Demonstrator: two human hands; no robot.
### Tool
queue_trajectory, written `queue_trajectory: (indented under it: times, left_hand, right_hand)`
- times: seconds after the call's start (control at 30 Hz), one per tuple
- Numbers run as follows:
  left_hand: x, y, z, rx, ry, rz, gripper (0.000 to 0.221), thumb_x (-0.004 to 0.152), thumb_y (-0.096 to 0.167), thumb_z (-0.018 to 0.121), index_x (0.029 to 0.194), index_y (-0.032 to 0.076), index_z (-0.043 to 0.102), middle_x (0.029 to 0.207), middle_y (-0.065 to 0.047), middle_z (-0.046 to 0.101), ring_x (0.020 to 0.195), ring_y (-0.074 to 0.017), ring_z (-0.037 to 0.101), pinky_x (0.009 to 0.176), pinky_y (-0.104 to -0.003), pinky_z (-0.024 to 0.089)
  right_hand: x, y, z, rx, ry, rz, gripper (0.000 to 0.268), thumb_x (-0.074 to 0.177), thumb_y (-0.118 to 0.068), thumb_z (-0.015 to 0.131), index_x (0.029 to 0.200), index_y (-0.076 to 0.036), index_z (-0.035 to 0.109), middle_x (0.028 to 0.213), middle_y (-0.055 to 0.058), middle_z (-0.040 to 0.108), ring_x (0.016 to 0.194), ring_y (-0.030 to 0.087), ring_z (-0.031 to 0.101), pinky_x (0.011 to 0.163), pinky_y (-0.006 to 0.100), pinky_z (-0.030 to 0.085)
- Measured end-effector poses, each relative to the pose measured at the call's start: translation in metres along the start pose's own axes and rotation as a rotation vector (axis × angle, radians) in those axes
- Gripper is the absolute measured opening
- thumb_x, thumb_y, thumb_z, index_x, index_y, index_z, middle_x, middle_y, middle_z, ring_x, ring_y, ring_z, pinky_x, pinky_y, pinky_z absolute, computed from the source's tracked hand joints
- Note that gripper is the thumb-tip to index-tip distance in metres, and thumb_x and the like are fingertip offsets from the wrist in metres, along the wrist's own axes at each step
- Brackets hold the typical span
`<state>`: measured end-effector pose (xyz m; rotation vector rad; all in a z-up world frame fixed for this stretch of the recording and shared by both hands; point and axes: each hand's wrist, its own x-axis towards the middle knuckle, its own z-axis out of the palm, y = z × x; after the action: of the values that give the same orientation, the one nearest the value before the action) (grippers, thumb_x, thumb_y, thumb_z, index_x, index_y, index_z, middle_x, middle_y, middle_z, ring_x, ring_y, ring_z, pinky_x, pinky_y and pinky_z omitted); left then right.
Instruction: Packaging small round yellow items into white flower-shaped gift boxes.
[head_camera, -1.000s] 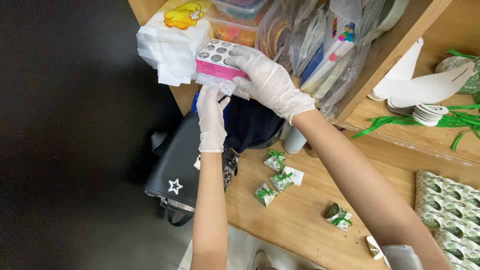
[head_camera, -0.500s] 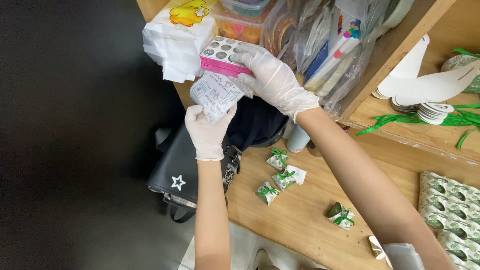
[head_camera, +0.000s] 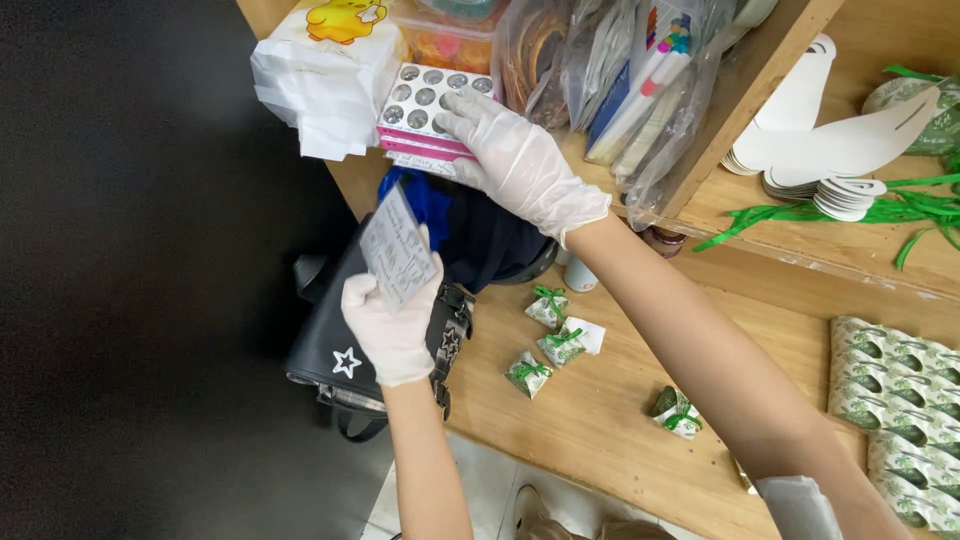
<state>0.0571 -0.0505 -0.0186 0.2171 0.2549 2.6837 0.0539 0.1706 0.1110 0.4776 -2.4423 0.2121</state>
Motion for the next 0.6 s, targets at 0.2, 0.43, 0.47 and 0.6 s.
queue_trajectory:
  times: [0.2,0.43,0.47,0.6]
  left_hand:
    - [-0.063,-0.016,-0.003,0.262,0.157,-0.143,0.058,0.08,0.015,0.054,0.135,-0.001,0.055,0.131,-0.017,0.064,0.122,-0.0338,0.061,0.103,-0.058,0.047]
    - [-0.08,-0.084,-0.047,0.286,0.385,-0.511,0.029,0.084,0.011,0.057,0.111,0.002,0.064,0.118,-0.013,0.069,0.112,-0.0294,0.066,0.098,-0.049,0.054]
    - [-0.083,-0.1,-0.045,0.28,0.395,-0.565,0.026,0.082,0.011,0.057,0.106,0.003,0.063,0.117,-0.013,0.07,0.11,-0.0307,0.068,0.097,-0.05,0.055]
    - [-0.098,-0.155,-0.048,0.339,0.214,-0.739,0.022,0.088,0.021,0.061,0.104,0.006,0.062,0.116,-0.015,0.069,0.107,-0.0341,0.068,0.087,-0.057,0.055]
  right_hand:
    - [-0.068,-0.054,-0.066,0.078,0.095,0.092,0.059,0.089,0.004,0.07,0.145,-0.013,0.059,0.153,0.012,0.055,0.133,0.032,0.06,0.108,0.041,0.053]
    - [-0.171,-0.068,-0.104,0.024,-0.127,0.056,0.065,0.069,-0.005,0.076,0.131,-0.025,0.068,0.147,0.013,0.054,0.123,0.033,0.061,0.097,0.046,0.052]
    - [-0.188,-0.067,-0.107,0.039,-0.149,0.074,0.06,0.066,-0.008,0.076,0.124,-0.023,0.069,0.143,0.013,0.059,0.121,0.032,0.063,0.099,0.049,0.051]
    - [-0.281,-0.059,-0.11,0.237,-0.029,0.481,0.027,0.087,-0.015,0.081,0.113,-0.019,0.076,0.105,0.001,0.076,0.101,0.021,0.071,0.103,0.039,0.055]
